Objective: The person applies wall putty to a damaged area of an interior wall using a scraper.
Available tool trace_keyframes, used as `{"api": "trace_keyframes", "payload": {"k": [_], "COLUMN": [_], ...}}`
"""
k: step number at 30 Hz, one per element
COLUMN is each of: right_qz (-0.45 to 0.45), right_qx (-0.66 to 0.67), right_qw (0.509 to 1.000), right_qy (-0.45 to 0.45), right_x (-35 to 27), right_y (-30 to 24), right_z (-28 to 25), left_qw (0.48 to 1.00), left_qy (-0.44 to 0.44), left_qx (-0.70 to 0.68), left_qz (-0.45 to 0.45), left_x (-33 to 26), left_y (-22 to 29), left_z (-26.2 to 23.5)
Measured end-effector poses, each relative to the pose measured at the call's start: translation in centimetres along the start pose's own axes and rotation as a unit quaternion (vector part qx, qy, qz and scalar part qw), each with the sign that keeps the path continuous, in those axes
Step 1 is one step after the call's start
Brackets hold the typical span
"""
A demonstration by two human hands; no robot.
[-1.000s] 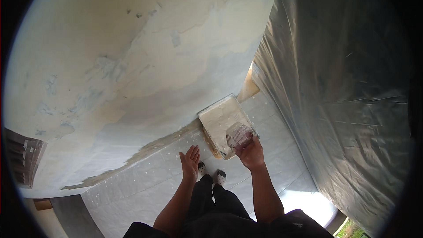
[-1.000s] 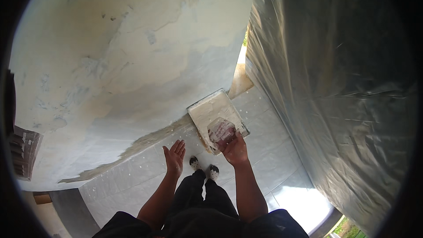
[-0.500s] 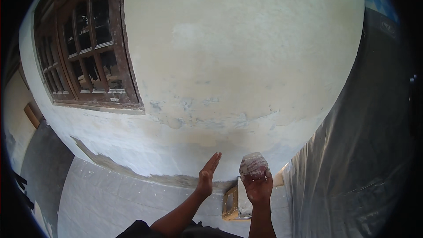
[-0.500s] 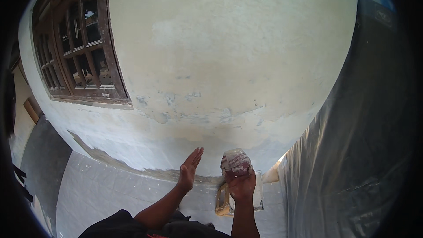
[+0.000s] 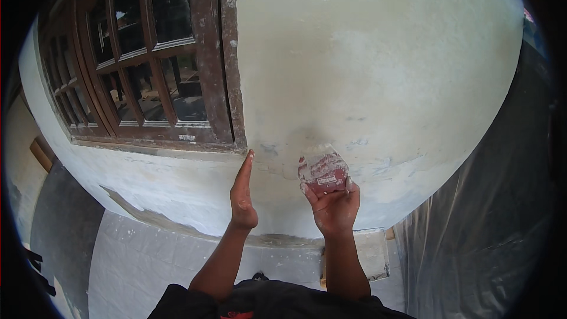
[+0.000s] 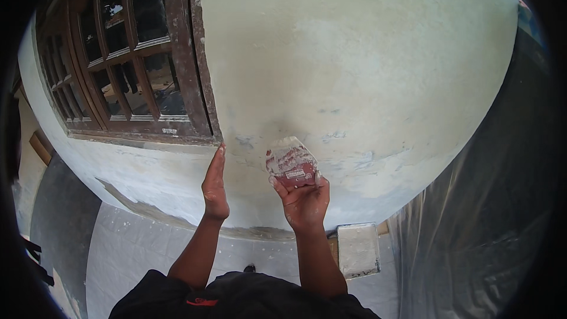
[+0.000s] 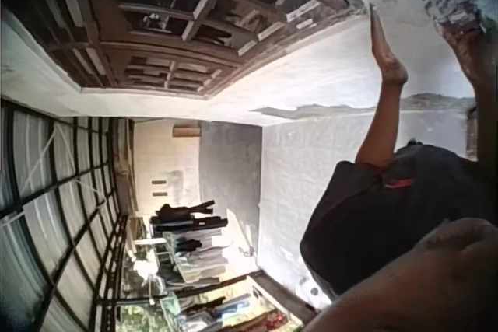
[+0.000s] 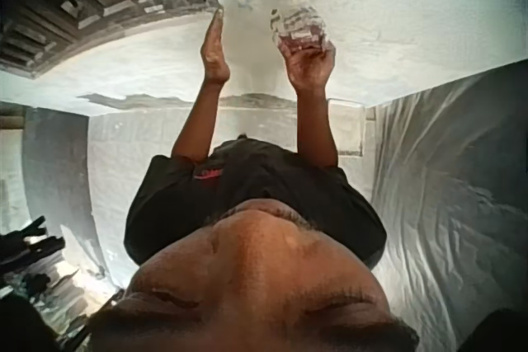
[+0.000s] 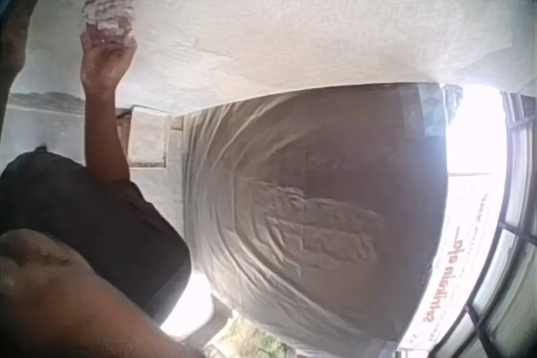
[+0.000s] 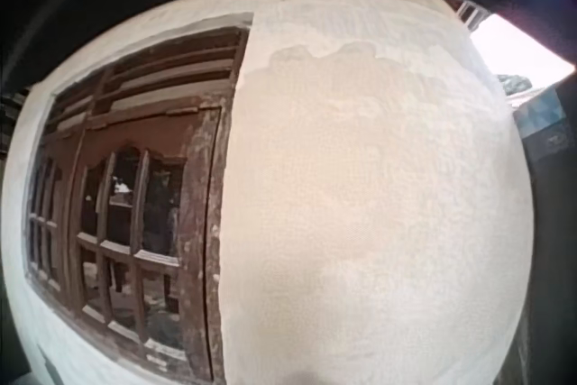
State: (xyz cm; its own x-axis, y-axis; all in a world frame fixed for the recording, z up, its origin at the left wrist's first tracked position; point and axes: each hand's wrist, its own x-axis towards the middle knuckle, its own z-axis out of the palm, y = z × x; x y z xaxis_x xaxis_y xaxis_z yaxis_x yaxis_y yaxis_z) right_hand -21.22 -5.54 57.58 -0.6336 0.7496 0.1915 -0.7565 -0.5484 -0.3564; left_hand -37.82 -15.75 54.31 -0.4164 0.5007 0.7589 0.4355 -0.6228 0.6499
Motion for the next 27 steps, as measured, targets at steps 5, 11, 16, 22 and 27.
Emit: {"api": "trace_keyframes", "payload": {"k": [5, 11, 16, 22, 27], "right_qz": [-0.057, -0.069, -0.086, -0.438, -0.566], "right_qx": [-0.005, 0.027, 0.038, -0.392, -0.747], "right_qw": [0.998, 0.997, 0.994, 0.808, 0.282], "right_qy": [-0.020, 0.034, 0.058, -0.046, -0.207], "right_x": [1.5, 1.5, 1.8, 5.1, 8.3], "right_y": [3.5, 4.5, 4.0, 1.7, -5.2], "right_z": [2.3, 3.3, 4.2, 3.0, 0.6], "left_qw": [0.999, 0.995, 0.989, 0.983, 0.980], "left_qy": [-0.033, -0.085, -0.102, -0.075, -0.052], "left_qx": [0.020, 0.016, 0.037, 0.056, 0.101], "left_qz": [0.018, 0.051, 0.096, 0.155, 0.162], "left_x": [2.3, 4.5, 5.9, 7.5, 7.2], "left_y": [-1.1, -2.2, -2.8, -3.8, -4.3], "left_z": [-4.1, -4.2, -3.1, -2.6, -1.5]}}
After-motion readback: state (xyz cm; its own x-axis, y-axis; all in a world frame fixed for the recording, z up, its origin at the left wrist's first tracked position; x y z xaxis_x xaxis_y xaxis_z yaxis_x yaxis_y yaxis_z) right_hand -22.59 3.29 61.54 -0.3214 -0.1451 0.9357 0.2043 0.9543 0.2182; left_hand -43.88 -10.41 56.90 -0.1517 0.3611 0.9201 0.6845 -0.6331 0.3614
